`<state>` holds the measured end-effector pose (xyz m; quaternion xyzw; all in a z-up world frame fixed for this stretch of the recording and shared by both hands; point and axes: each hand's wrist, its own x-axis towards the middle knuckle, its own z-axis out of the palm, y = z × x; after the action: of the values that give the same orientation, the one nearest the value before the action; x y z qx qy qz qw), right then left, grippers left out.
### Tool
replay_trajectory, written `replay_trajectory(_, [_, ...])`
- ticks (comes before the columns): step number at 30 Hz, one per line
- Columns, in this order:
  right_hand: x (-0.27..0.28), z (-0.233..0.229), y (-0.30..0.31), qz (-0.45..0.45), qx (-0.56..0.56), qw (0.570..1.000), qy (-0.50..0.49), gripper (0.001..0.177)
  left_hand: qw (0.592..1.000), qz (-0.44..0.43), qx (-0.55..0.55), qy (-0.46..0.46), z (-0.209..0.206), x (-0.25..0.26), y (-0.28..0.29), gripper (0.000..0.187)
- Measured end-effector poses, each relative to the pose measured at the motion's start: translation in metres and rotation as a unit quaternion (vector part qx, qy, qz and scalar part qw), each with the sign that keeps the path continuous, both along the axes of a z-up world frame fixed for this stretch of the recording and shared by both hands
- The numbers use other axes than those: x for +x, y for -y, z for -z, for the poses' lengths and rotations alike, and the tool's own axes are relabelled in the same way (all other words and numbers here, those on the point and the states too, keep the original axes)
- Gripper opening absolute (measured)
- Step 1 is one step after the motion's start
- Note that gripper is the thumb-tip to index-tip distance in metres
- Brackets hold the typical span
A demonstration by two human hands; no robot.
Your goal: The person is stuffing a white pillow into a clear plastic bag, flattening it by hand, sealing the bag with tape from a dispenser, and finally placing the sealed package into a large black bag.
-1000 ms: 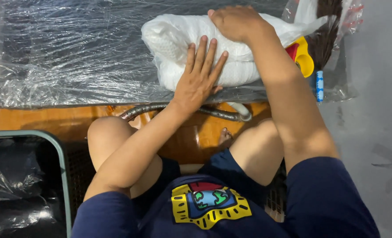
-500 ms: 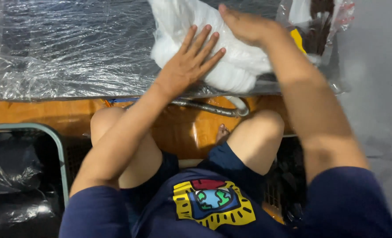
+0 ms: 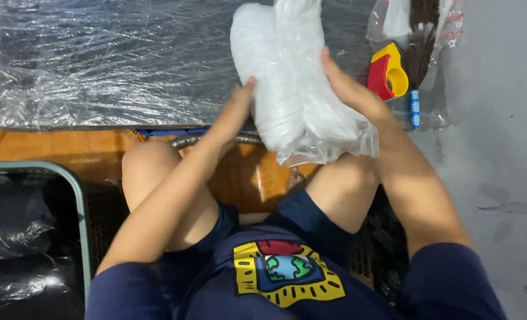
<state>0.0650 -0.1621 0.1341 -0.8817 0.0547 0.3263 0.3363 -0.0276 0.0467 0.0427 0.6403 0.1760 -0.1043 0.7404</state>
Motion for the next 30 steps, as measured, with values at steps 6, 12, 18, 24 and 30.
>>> replay_trajectory(6, [-0.006, -0.002, -0.001, 0.032, 0.060, 0.998, 0.016, 0.099, 0.995, -0.063, -0.041, -0.065, -0.061, -0.002, 0.027, 0.110])
replay_trajectory(12, [0.000, 0.009, -0.014, 0.000, 0.063, 0.995, 0.076, 0.104, 0.995, -0.064, 0.050, -0.054, -0.046, 0.016, 0.016, 0.104])
replay_trajectory(18, [0.018, 0.026, -0.009, 0.029, 0.193, 0.981, 0.016, 0.096, 1.000, 0.003, 0.016, -0.024, -0.052, 0.021, 0.006, 0.095])
replay_trajectory(24, [0.035, 0.092, 0.002, 0.085, 0.341, 0.934, 0.070, 0.071, 0.992, 0.032, 0.121, -0.013, -0.038, 0.029, 0.012, 0.091])
replay_trajectory(30, [0.014, 0.156, 0.025, 0.207, 0.384, 0.857, 0.273, 0.059, 0.964, 0.023, 0.242, 0.110, -0.039, 0.013, 0.010, 0.089])
